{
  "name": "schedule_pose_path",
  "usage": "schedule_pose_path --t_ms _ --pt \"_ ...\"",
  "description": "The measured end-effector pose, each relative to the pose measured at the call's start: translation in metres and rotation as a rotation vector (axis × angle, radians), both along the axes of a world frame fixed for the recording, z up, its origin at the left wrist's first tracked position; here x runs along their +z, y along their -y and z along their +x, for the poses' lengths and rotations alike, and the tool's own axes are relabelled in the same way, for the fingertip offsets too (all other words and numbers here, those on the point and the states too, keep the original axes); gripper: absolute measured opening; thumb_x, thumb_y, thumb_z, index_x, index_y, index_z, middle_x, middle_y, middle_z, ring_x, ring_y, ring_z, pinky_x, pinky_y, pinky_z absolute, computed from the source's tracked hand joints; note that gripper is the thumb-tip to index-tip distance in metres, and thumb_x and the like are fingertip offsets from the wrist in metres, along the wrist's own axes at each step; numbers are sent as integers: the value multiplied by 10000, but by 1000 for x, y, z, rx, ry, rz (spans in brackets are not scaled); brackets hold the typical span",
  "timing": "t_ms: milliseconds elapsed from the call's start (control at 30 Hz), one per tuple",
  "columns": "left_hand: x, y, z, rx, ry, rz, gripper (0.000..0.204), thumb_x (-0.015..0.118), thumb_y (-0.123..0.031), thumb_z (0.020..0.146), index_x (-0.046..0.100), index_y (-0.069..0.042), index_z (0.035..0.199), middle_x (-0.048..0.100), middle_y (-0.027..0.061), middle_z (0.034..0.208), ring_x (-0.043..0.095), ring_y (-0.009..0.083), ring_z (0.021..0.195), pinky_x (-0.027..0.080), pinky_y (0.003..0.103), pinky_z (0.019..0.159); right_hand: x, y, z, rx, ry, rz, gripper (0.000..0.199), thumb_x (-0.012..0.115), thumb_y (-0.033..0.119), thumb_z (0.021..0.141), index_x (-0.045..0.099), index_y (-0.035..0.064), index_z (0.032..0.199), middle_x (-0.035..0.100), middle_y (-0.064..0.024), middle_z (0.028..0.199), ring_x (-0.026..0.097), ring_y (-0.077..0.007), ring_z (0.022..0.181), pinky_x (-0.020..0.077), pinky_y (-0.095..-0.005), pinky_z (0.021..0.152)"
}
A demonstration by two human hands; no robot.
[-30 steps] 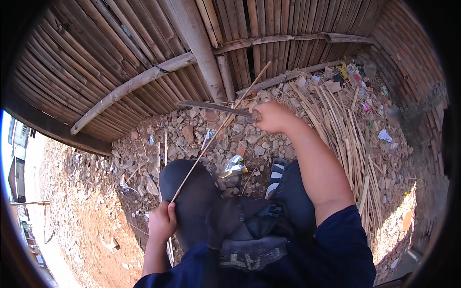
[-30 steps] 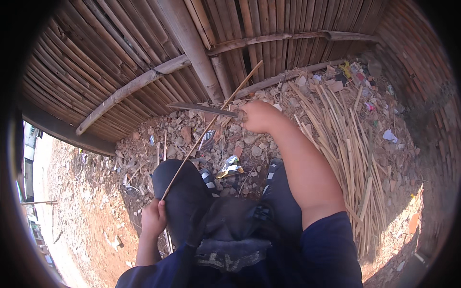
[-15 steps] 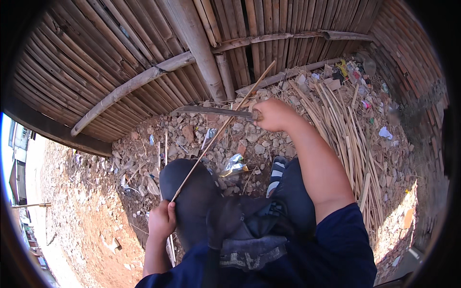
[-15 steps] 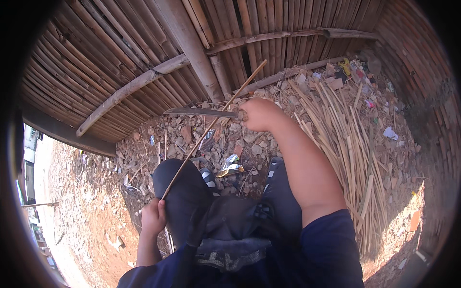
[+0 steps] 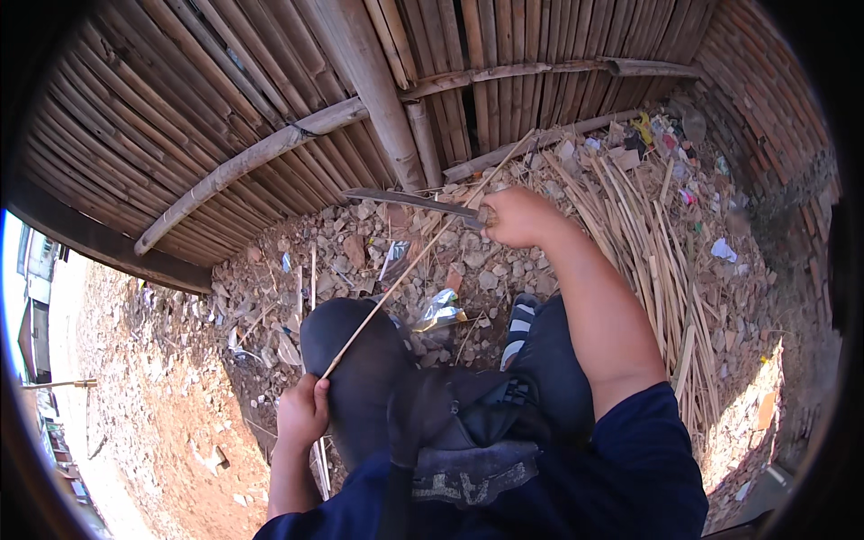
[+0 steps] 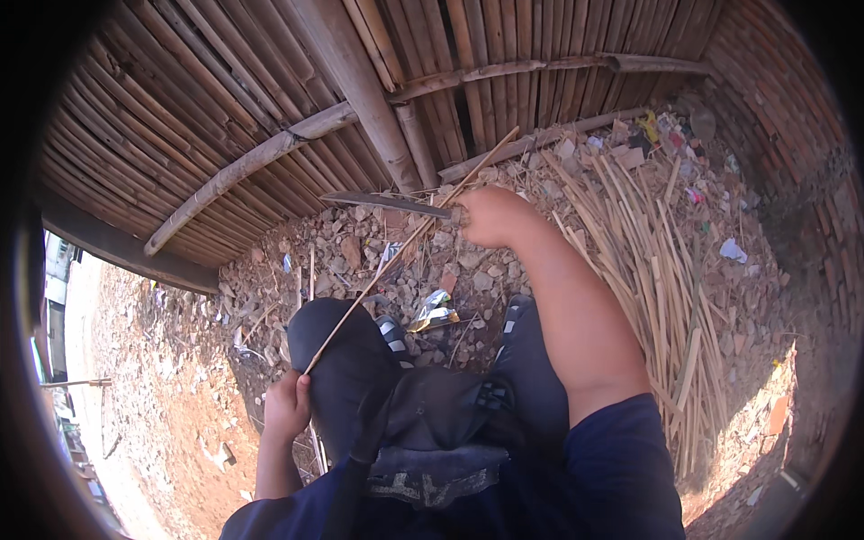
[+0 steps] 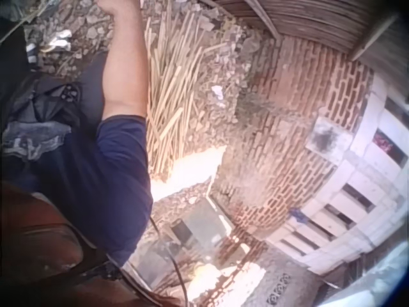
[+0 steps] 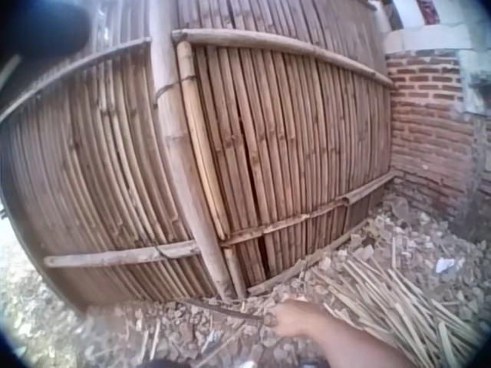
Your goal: The person scrapes a long piece of wood using a large knife, held by both hands, while sitting on the ground surrounded by wood shavings.
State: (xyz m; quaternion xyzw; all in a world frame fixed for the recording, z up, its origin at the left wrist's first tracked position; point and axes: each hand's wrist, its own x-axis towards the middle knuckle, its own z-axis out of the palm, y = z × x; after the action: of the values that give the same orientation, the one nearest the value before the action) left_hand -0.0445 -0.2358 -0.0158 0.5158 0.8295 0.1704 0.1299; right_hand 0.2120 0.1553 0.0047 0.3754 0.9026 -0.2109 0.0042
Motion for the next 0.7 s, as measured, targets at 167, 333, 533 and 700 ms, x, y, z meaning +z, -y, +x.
schedule_pose_path --t_ms 167,333,533,700 --pt "2 -4 0 -6 9 5 341 546 -275 1016 528 -31 779 583 248 630 600 481 623 449 539 549 -4 -18 15 -153 -44 -178 470 767 261 789 672 74 1210 702 -221 1093 672 -373 1033 535 -447 903" --pt "-3 -1 -5 -17 29 3 360 529 -287 1026 521 -29 774 579 254 643 595 488 642 443 538 559 9 0 8 -87 21 -65 460 756 236 797 674 65 1216 699 -224 1124 668 -372 1061 530 -449 928" --pt "-10 0 -9 -12 81 30 389 512 -312 1032 516 -25 769 575 258 646 588 497 646 435 533 557 -1 -17 16 -75 -176 -99 437 768 264 791 693 53 1166 705 -206 1095 670 -374 1046 527 -447 927" --pt "-4 -3 -5 -12 59 17 397 505 -321 1036 515 -23 773 573 252 645 581 495 645 433 533 559 8 -14 18 -180 -36 -34 429 770 285 799 699 91 1175 714 -188 1087 673 -371 1043 529 -439 918"
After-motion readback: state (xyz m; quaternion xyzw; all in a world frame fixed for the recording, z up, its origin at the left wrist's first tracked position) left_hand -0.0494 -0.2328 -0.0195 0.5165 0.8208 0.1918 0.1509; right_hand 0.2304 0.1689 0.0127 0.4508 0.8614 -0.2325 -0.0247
